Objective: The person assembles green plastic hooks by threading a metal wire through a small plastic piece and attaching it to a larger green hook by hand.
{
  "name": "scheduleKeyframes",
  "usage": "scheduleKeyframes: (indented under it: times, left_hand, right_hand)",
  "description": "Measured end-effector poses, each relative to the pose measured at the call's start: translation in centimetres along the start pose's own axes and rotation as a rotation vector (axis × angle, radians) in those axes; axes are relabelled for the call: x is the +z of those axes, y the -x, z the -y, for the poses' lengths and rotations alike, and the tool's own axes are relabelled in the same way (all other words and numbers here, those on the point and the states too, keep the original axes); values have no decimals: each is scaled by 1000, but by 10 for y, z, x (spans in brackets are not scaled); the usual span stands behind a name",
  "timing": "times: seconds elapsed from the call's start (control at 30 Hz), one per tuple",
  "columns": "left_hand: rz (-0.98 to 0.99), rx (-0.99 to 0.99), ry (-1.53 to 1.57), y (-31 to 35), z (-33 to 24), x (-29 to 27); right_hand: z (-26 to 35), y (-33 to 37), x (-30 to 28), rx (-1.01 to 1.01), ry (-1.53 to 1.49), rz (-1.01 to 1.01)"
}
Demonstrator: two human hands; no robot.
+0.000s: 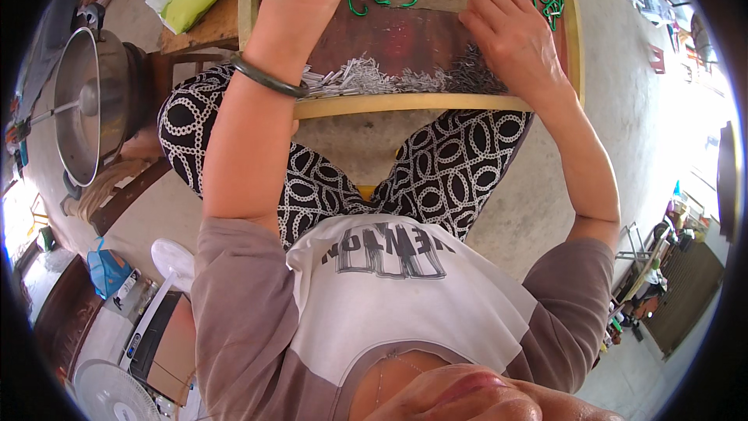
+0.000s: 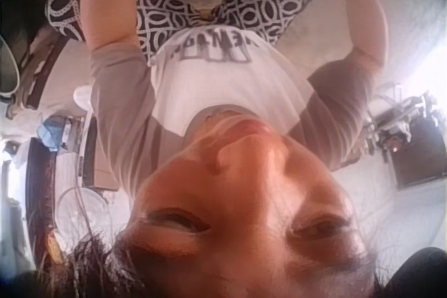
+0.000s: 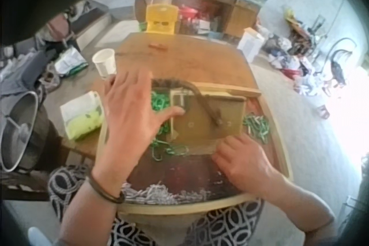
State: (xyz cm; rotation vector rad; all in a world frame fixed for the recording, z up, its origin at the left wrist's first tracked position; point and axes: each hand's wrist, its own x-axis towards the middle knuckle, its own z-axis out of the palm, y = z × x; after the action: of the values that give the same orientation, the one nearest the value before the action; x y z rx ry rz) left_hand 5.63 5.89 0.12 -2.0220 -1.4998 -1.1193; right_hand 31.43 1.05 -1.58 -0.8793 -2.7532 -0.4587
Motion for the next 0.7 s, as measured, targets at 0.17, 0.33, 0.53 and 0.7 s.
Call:
scheduleKeyframes:
  times: [0.17, 0.33, 0.53, 0.7]
  left_hand:
    - [-8, 6, -12, 0, -1, 1]
    - [-14, -11, -7, 2, 2, 3]
    - [-28, -1, 5, 2, 2, 5]
    - [-22, -4, 6, 3, 5, 6]
  right_hand:
    - [-7, -2, 0, -86, 7, 111]
    - [-5, -43, -25, 154, -290, -166]
    - [-23, -93, -4, 235, -422, -476]
    - [-31, -109, 9, 132, -408, -545]
